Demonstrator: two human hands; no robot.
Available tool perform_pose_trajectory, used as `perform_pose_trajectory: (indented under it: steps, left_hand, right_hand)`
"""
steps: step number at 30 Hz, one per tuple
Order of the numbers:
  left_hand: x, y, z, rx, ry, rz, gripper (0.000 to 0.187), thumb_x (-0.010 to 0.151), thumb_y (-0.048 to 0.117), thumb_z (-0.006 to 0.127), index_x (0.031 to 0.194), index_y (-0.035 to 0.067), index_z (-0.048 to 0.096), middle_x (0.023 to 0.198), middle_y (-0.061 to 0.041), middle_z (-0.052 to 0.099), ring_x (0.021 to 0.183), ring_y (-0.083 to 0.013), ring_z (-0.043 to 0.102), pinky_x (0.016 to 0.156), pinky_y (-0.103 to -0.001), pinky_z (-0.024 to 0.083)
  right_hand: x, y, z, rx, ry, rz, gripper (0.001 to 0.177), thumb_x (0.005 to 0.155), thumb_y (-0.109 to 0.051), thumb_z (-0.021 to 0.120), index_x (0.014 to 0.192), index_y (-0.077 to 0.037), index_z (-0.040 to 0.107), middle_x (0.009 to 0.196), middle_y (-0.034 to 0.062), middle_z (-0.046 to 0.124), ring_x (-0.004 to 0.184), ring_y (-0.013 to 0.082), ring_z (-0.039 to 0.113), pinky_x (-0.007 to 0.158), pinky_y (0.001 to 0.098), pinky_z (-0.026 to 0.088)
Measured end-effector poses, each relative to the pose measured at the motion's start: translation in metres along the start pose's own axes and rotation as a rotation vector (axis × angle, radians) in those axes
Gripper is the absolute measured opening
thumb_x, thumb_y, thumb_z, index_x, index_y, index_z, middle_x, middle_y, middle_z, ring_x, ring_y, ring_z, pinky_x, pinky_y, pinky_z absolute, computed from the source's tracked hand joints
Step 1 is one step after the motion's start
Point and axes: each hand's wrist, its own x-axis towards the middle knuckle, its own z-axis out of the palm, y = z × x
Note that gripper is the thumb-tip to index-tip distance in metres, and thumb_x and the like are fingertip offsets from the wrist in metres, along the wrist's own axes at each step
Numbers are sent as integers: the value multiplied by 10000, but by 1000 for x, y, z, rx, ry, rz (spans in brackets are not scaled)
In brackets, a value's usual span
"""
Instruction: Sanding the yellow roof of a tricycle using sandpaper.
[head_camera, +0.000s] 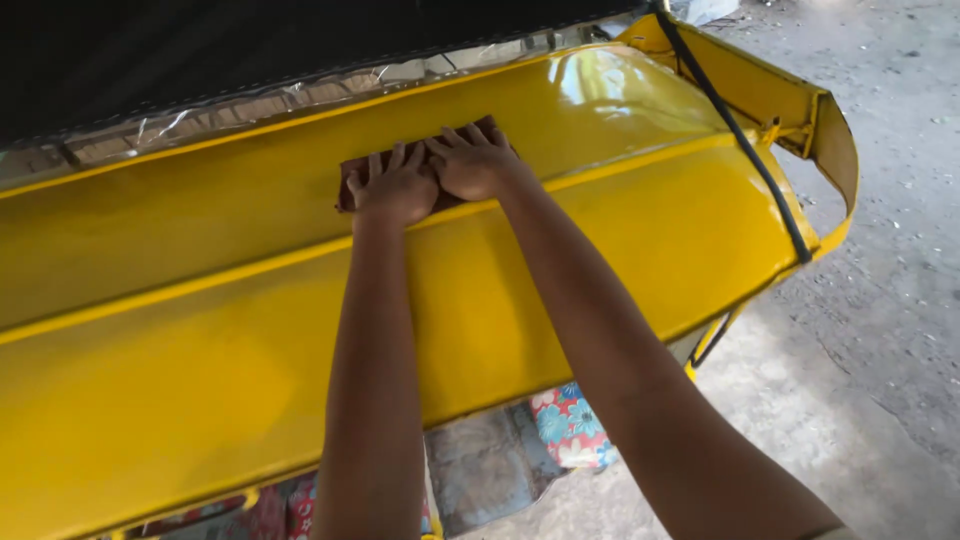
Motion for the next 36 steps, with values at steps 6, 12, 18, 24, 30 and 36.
perform_pose_trajectory:
  steps: [6, 12, 18, 24, 30, 36]
  left_hand:
    - [16, 14, -4, -2, -25, -51, 632, 1038, 504, 224, 1646, 408, 80, 1745, 118, -22, 1611, -283, -8, 1274, -627, 25]
    - [-5, 10, -2, 5, -11, 3, 631, 1026, 460, 224, 1640, 415, 84, 1734, 126, -11, 1603, -277, 3, 1262, -620, 40]
    - [-54, 13, 2, 11, 53, 75, 626, 1017, 414, 254, 1636, 381, 160, 1731, 111, 49, 1590, -296, 58, 1243, -634, 64]
    - [-102, 4, 36, -27, 331, 252, 582, 1022, 420, 309, 1593, 314, 358, 1692, 9, 272, 1544, -346, 212, 1213, -646, 115]
    - [-145, 0, 69, -31, 509, 380, 562, 1025, 425, 336, 1565, 289, 412, 1674, -35, 305, 1539, -362, 224, 1185, -669, 110]
    - [-186, 16, 102, -24, 672, 463, 557, 1049, 401, 395, 1580, 244, 454, 1678, -70, 332, 1560, -376, 239, 1218, -655, 121]
  right_hand:
    - [9, 6, -11, -11, -47, 33, 665, 1024, -471, 314, 1652, -332, 142, 1738, -16, 34, 1592, 339, -22, 1270, 579, 0]
    - [-14, -3, -10, 47, -16, 98, 620, 1044, -486, 255, 1644, -362, 162, 1737, -40, 64, 1603, 313, -8, 1285, 569, -7]
    - [-73, -18, -10, 26, 101, 111, 624, 1018, -494, 303, 1621, -336, 278, 1721, -7, 183, 1588, 315, 110, 1257, 569, 84]
    - [-127, -26, 22, 32, 315, 133, 598, 1038, -490, 325, 1603, -295, 347, 1703, -14, 265, 1585, 272, 198, 1275, 540, 87]
    - [-191, -49, 37, 24, 373, 202, 620, 1029, -498, 360, 1607, -277, 325, 1707, 7, 221, 1562, 322, 164, 1238, 560, 77]
    - [-230, -29, 69, -51, 484, 198, 604, 1052, -462, 382, 1628, -293, 311, 1726, -12, 225, 1588, 314, 176, 1261, 556, 90]
